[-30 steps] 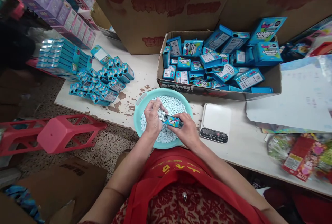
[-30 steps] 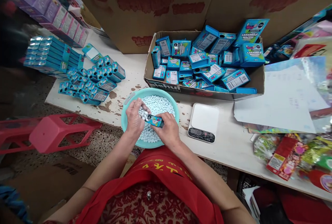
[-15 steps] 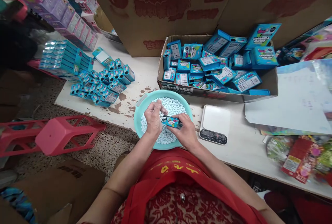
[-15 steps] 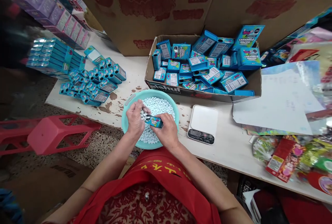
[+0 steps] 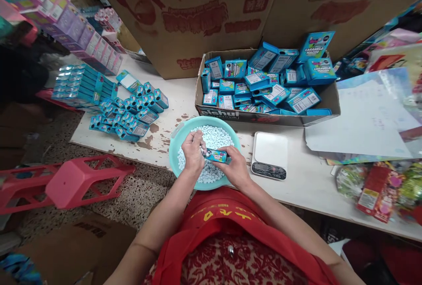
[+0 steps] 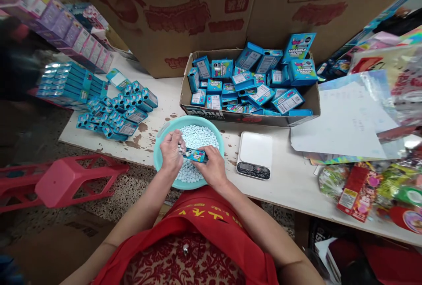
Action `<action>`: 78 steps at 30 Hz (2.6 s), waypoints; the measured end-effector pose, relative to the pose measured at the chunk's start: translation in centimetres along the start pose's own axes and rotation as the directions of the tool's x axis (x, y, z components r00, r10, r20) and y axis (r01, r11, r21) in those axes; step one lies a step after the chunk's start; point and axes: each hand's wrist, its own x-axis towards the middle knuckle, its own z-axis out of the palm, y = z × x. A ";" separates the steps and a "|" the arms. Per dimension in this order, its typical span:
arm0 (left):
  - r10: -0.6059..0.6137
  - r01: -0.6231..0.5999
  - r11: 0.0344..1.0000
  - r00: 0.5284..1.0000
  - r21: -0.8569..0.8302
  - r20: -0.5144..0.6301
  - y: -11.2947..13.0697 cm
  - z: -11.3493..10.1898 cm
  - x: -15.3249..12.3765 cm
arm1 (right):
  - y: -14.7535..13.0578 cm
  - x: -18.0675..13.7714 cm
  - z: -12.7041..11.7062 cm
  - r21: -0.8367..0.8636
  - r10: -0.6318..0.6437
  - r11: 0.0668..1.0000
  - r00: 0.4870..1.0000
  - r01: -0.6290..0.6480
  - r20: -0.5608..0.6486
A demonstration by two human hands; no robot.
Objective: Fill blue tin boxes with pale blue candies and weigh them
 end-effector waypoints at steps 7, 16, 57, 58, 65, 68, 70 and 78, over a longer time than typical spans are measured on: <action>0.002 -0.002 1.000 1.000 -0.020 -0.009 0.5 0.7 -0.8 | 0.6 -0.6 0.5 0.080 0.025 0.996 1.000 -0.026 0.008; 0.035 -0.035 0.987 0.999 0.154 0.007 0.3 -1.0 1.0 | 1.2 -1.1 -2.1 0.346 0.141 0.929 0.990 -0.134 0.006; -0.547 0.571 0.816 0.813 -0.090 0.202 -4.0 -4.4 5.0 | 7.1 20.0 -17.6 -0.469 -0.299 0.868 0.927 0.165 -0.227; -0.537 0.563 0.819 0.820 -0.108 0.200 -3.9 -4.2 5.1 | 6.0 18.4 -17.7 -0.418 -0.298 0.893 0.916 0.169 -0.267; -0.632 0.640 0.749 0.768 -0.173 0.105 -5.1 -2.1 5.4 | 1.7 6.3 -12.0 0.014 -0.031 0.999 0.988 0.033 -0.149; -0.576 0.600 0.779 0.799 -0.182 0.173 -2.7 -1.1 4.3 | 1.9 3.2 -7.9 0.020 -0.007 1.000 0.997 0.008 -0.077; -0.507 0.543 0.814 0.837 -0.206 0.205 -0.5 -0.4 3.2 | 2.1 2.3 -5.5 0.003 -0.026 1.000 0.998 0.026 -0.050; -0.073 0.086 0.983 0.994 -0.160 0.081 1.1 1.2 1.2 | 1.1 2.6 -0.9 -0.052 -0.116 0.992 0.992 0.119 0.046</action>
